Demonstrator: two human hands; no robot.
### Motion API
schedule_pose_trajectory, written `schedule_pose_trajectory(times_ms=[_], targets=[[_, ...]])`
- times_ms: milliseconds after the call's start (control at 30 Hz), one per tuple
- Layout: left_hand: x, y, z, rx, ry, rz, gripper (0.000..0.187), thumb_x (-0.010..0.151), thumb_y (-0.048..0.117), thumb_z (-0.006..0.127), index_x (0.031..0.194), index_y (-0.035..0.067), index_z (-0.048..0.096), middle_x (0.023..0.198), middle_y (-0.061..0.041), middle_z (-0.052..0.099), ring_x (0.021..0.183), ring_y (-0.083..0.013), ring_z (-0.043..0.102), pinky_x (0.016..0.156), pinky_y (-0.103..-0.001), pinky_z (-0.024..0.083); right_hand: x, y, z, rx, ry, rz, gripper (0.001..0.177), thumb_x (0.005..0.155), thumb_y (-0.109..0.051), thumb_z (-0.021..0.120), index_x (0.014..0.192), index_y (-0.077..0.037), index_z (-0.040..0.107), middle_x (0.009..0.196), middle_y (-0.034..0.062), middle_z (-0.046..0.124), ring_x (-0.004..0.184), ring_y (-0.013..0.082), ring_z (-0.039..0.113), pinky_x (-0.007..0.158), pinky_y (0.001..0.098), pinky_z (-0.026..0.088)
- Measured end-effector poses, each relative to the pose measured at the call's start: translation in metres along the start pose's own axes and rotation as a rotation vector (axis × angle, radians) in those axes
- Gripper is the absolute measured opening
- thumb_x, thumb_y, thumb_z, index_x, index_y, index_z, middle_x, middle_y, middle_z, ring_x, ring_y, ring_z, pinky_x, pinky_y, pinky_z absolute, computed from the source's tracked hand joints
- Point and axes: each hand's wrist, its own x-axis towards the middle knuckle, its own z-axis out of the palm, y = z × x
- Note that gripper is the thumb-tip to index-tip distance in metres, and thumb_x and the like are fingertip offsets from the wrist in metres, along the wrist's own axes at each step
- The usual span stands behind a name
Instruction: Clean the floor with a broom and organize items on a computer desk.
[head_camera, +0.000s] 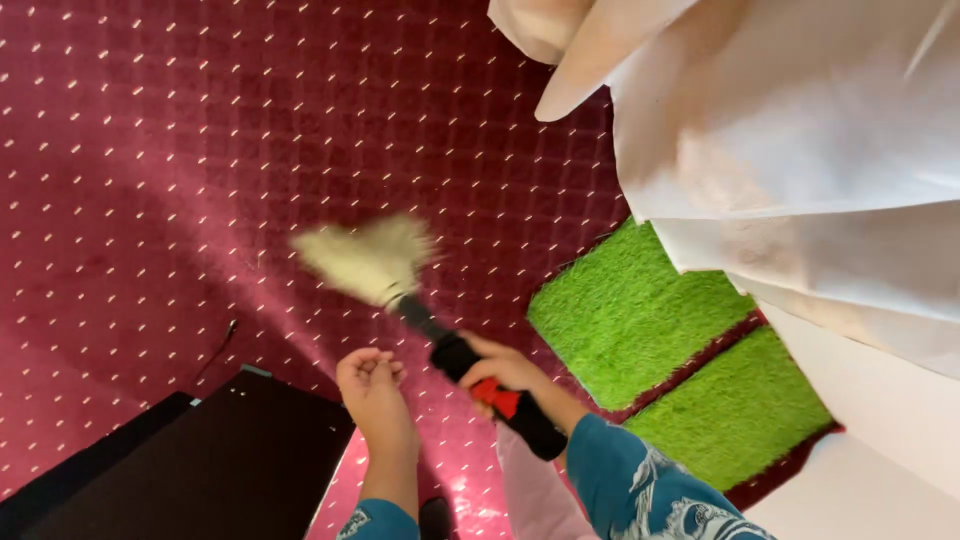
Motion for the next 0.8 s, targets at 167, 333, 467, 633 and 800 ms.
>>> schedule_pose_trajectory(times_ms=[167,333,467,633,800], targets=[[-0.002,0.024,0.009,0.024,0.044,-0.001,0.021,0.096,-0.005,0.050,0.113,0.006,0.053,0.102,-0.006,0.062,0.085,-0.0121,0.060,0.078,-0.027,0.053,-0.066,-0.006,-0.010,0.001,-0.031,-0.081,0.090,0.079,0.000,0.069,0.160,-0.027,0.042,0.078,0.0158,0.065,0.052,0.0244,0.063,0.047,0.0383,0.051],[0.003,0.011,-0.008,0.006,0.098,-0.044,0.025,0.093,-0.007,0.049,0.114,0.006,0.054,0.101,-0.007,0.062,0.084,-0.0135,0.061,0.077,-0.028,0.055,-0.076,0.016,-0.082,0.146,0.492,-0.270,0.091,0.077,-0.004,0.063,0.158,-0.031,0.033,0.071,0.0135,0.059,0.042,0.0270,0.057,0.038,0.0402,0.047],[0.008,0.012,-0.018,-0.005,0.144,-0.058,0.023,0.095,-0.006,0.051,0.114,0.007,0.053,0.100,-0.006,0.062,0.083,-0.0125,0.062,0.075,-0.026,0.055,-0.018,0.066,-0.026,0.196,0.582,-0.069,0.054,0.081,-0.011,0.065,0.133,-0.021,0.054,0.067,0.0126,0.060,0.047,0.0260,0.057,0.042,0.0414,0.049],[0.020,0.023,-0.033,-0.071,0.131,0.082,0.020,0.097,-0.008,0.054,0.113,0.004,0.052,0.097,-0.008,0.060,0.081,-0.0125,0.061,0.073,-0.026,0.054,0.042,0.093,0.073,0.298,-0.124,0.143,0.089,0.079,-0.002,0.064,0.156,-0.035,0.034,0.072,0.0148,0.063,0.052,0.0304,0.062,0.044,0.0439,0.049],[0.014,0.050,-0.046,0.053,0.207,0.209,0.017,0.100,-0.008,0.052,0.113,0.003,0.051,0.099,-0.007,0.059,0.082,-0.0109,0.058,0.074,-0.024,0.052,-0.065,0.025,0.093,0.133,0.046,-0.009,0.090,0.077,0.001,0.070,0.158,-0.028,0.043,0.078,0.0176,0.068,0.054,0.0260,0.064,0.045,0.0378,0.049]])
